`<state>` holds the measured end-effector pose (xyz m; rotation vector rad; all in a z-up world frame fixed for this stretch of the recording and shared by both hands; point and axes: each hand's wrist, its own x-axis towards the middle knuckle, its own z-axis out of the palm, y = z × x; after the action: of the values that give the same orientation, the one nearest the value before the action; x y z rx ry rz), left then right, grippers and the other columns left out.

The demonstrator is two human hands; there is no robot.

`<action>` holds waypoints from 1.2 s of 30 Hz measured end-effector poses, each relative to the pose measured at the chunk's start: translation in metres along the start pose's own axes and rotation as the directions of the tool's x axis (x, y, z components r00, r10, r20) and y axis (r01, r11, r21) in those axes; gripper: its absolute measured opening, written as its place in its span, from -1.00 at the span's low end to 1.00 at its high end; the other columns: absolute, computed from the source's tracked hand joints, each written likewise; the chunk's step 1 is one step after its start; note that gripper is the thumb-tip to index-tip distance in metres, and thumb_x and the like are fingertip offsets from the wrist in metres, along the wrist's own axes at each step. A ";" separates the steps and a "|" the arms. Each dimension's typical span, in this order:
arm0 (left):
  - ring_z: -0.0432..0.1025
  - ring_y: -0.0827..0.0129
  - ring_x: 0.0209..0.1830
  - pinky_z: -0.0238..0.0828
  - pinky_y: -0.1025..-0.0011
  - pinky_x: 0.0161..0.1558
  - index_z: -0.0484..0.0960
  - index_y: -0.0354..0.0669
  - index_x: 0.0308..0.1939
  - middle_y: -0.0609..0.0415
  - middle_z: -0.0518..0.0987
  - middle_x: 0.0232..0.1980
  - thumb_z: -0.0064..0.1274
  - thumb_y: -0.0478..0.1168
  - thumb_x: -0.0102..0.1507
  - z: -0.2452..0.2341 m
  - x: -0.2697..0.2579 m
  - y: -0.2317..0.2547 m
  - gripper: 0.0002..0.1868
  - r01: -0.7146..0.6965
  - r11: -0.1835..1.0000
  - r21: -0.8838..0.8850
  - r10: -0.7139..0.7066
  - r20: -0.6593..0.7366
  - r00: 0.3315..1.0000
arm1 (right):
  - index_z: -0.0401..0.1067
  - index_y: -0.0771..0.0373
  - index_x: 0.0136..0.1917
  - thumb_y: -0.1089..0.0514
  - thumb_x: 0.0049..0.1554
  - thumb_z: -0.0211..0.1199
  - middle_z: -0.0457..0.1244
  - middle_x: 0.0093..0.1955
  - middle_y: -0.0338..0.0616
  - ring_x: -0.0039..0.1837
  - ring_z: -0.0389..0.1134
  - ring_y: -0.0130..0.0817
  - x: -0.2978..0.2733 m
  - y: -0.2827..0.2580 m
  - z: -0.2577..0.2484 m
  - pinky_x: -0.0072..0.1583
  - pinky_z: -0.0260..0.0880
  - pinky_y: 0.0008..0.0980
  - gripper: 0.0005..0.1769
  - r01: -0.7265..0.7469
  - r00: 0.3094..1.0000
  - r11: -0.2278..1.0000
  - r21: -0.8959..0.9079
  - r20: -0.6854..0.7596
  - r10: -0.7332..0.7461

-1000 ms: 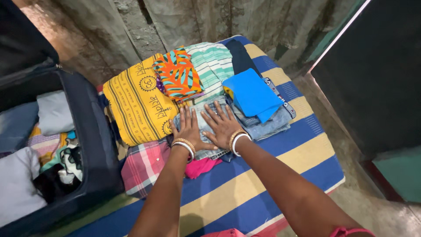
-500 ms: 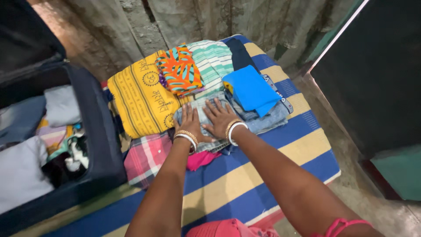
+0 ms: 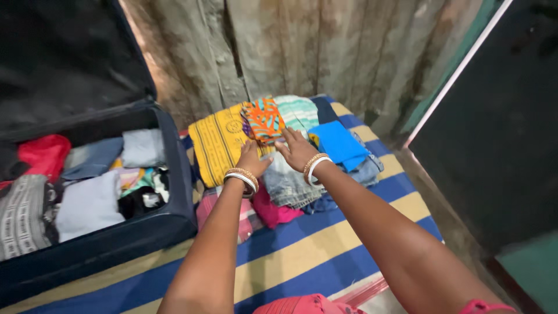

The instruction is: The person picks up several garments from a bed and places them into an open suitcase, then picks up a grey top, shakes it, rolls it, and sets it on the bed.

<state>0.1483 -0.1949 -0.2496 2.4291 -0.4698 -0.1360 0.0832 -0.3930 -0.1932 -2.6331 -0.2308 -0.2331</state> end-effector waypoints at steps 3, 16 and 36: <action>-0.17 -0.15 0.66 -0.19 0.18 0.58 0.11 -0.30 0.54 -0.43 -0.01 0.60 0.20 0.11 0.19 -0.029 0.002 0.004 -0.01 -0.012 0.997 -0.078 0.003 -0.115 0.993 | -0.01 0.33 0.60 -0.28 0.32 -0.09 -0.06 0.60 0.33 0.61 -0.05 0.23 0.011 -0.023 -0.014 0.54 -0.01 -0.07 -0.18 0.010 0.997 0.990 0.143 -0.076 0.001; -0.12 -0.16 0.65 -0.17 0.22 0.58 0.13 -0.48 0.49 -0.47 0.03 0.58 0.02 0.20 0.31 -0.136 0.005 0.001 -0.06 0.008 0.987 -0.162 -0.061 -0.324 0.944 | 0.21 0.40 0.48 -0.28 0.34 -0.13 0.17 0.47 0.27 0.54 0.15 0.07 0.054 -0.110 -0.049 0.51 0.09 -0.17 -0.24 0.178 0.961 0.942 0.284 -0.255 -0.105; -0.16 -0.19 0.65 -0.20 0.20 0.58 0.13 -0.40 0.52 -0.40 0.04 0.60 -0.25 0.35 0.34 -0.245 -0.120 -0.017 -0.04 0.110 0.943 -0.314 -0.256 -0.474 0.842 | 0.23 0.27 0.49 -0.34 0.32 -0.17 0.18 0.48 0.18 0.55 0.14 0.01 0.055 -0.249 -0.036 0.50 0.06 -0.21 -0.23 0.185 0.981 0.875 0.448 -0.141 -0.135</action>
<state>0.0940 0.0041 -0.0711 2.1131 0.0293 0.3391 0.0809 -0.1871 -0.0384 -2.1238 -0.4156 -0.3279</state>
